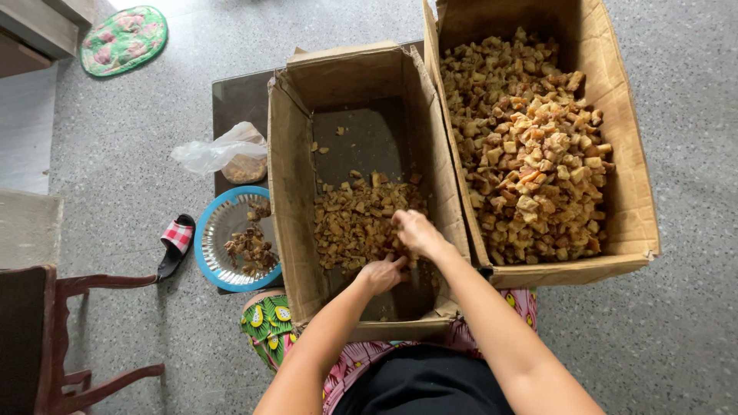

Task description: The person sorts through small, cubed food pieces in a cardboard box by hand, picking some up and dropping them back while moving others around.

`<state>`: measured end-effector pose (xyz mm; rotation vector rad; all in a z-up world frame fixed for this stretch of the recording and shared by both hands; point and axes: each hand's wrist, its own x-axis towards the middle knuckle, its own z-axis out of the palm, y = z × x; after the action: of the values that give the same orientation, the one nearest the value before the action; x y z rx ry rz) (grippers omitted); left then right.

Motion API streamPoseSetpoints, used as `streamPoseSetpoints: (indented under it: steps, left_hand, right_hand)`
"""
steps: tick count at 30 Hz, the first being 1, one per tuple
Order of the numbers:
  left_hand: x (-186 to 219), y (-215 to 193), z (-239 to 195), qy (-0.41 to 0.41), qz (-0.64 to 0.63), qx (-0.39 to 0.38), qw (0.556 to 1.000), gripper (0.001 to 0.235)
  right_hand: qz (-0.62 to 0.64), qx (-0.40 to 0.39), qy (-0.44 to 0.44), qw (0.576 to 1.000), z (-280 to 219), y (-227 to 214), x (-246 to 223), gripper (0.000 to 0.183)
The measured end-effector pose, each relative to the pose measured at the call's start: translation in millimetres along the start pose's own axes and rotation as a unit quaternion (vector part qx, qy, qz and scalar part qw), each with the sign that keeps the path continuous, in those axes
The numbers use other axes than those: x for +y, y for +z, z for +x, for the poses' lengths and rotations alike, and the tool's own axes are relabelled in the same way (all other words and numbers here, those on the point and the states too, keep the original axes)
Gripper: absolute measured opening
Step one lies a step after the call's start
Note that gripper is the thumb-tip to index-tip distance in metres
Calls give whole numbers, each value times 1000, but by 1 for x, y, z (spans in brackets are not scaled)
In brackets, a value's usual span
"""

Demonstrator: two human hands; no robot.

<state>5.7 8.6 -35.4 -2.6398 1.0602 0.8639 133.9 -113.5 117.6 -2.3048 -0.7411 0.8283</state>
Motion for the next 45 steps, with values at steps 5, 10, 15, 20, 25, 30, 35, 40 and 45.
streamPoseSetpoints:
  steps: [5, 10, 15, 20, 25, 30, 35, 40, 45]
  left_hand:
    - [-12, 9, -15, -101, -51, 108, 988, 25]
    - [-23, 17, -40, -165, -267, 109, 943, 36]
    - [0, 4, -25, -76, -178, 55, 980, 54]
    - [13, -8, -9, -116, -135, 9, 984, 49]
    - [6, -6, -22, -118, -201, 38, 972, 29]
    - [-31, -60, -74, -170, -396, 183, 884, 27]
    - [-62, -177, -135, -221, -493, 251, 803, 30]
    - [-67, -243, -143, -153, -544, 252, 786, 45]
    - [-103, -227, -141, -233, -566, 273, 742, 40]
  right_hand:
    - [-95, 87, -27, 991, 20, 77, 38, 56]
    - [-102, 116, -48, 987, 21, 91, 51, 47]
    - [120, 142, 77, 979, 18, 72, 41, 26]
    - [781, 112, 174, 589, 20, 39, 46, 30]
    - [866, 57, 64, 493, 5, 22, 29, 27]
    - [883, 33, 42, 466, -9, 2, 0, 31]
    - [880, -6, 91, 467, -18, 4, -24, 45]
    - [881, -32, 83, 464, -7, 27, -16, 44]
    - [892, 49, 110, 435, 15, 52, 39, 23]
